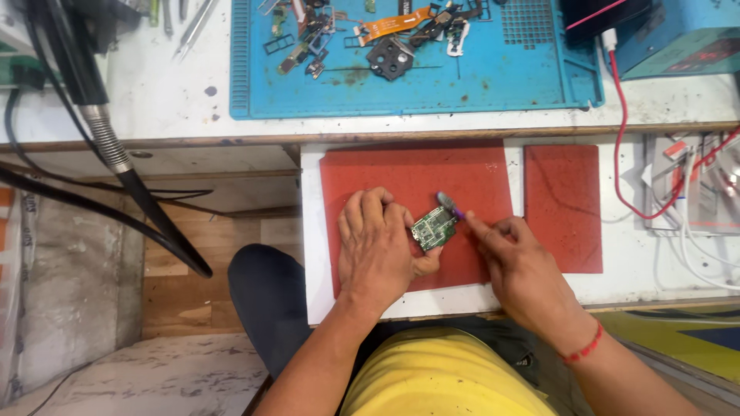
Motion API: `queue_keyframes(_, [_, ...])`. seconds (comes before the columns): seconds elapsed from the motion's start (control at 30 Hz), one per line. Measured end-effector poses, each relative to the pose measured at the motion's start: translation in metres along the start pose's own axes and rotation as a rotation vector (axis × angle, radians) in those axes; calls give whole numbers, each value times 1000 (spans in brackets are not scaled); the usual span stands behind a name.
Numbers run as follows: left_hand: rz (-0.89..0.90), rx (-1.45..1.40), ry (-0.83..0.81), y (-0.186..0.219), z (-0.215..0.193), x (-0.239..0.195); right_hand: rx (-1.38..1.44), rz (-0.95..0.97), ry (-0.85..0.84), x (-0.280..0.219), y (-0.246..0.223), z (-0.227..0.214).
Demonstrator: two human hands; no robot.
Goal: The person uses a small brush to clean a circuit board placed on a red mat. They then use a hot air gun to apply heat to the board, moving the nozzle over various components while holding the board steady with their other hand.
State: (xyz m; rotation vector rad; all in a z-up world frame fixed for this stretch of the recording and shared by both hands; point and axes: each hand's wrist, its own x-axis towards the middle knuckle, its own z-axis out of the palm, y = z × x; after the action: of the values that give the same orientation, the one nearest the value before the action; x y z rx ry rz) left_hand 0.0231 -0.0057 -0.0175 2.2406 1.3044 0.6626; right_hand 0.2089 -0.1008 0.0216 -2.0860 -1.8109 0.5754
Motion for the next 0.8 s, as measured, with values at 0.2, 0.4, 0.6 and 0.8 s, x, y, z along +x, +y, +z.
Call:
queue_keyframes(0.2, [19,20,36,-1,1,0,16,-52,-9,-2,-2,7])
queue_keyframes(0.4, [-25,34,-31,0,-3,2,48,-12,-77,-3,-7,4])
queue_keyframes(0.6, [-6,48,-5,1,-4,2,12,21,-159,-1,-7,-2])
queue_keyframes(0.8, [9,16,-6,3,-11,-3,-28,-30,-199,-12,-7,-4])
